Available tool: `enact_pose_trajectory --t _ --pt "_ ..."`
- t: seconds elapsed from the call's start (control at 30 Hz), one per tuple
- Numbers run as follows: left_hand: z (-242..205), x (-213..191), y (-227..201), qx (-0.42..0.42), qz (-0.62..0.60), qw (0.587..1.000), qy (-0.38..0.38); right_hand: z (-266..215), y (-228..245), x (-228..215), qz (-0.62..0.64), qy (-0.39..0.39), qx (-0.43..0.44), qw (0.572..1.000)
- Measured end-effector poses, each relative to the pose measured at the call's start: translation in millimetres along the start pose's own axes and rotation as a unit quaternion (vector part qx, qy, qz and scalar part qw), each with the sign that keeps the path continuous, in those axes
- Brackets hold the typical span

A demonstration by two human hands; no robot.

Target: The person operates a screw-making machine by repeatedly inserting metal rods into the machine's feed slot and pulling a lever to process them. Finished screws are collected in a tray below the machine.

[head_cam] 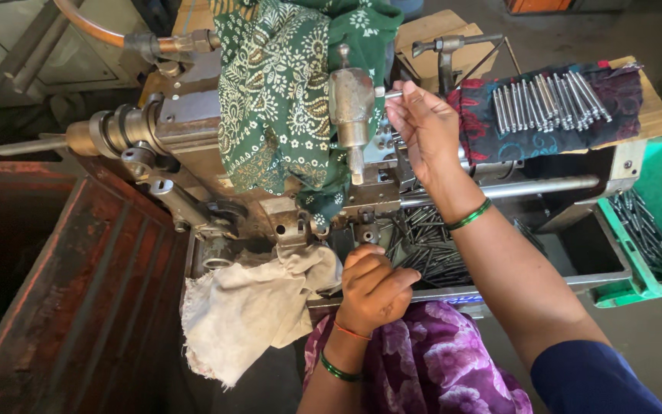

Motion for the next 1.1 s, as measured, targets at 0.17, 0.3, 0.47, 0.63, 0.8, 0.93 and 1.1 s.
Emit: enact_pose_trajectory --t 0.17,0.3,0.47,0.63,0.8,0.93,1.1 --pt "-1 1 0 0.000 0.002 1.000 0.001 -4 -11 1 -0.082 0.002 0.008 0.997" --pt "-1 1 0 -0.005 0.003 1.000 0.000 -5 -16 14 -0.179 0.076 -0.028 0.980" --pt "-1 2 0 -0.003 0.008 1.000 -0.007 -9 -10 18 -0.334 0.131 -0.054 0.932" --pt "1 2 -1 -0.006 0.007 1.000 -0.011 -19 -3 27 -0.338 0.167 -0.156 0.913" --pt "3 1 -3 -0.014 0.005 1.000 0.000 -30 -2 30 -0.337 0.135 -0.207 0.909" --pt "6 0 -5 -0.015 0.013 1.000 0.004 -34 1 31 -0.336 0.135 -0.228 0.904" --pt "10 -2 -8 -0.021 0.018 1.000 0.010 -31 0 29 -0.329 0.151 -0.273 0.891"
Point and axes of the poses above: each hand's wrist, its own z-axis towards the middle knuckle, its own x-axis out of the palm, y = z × x, the point moved 5 cm from there along z, towards the middle knuckle
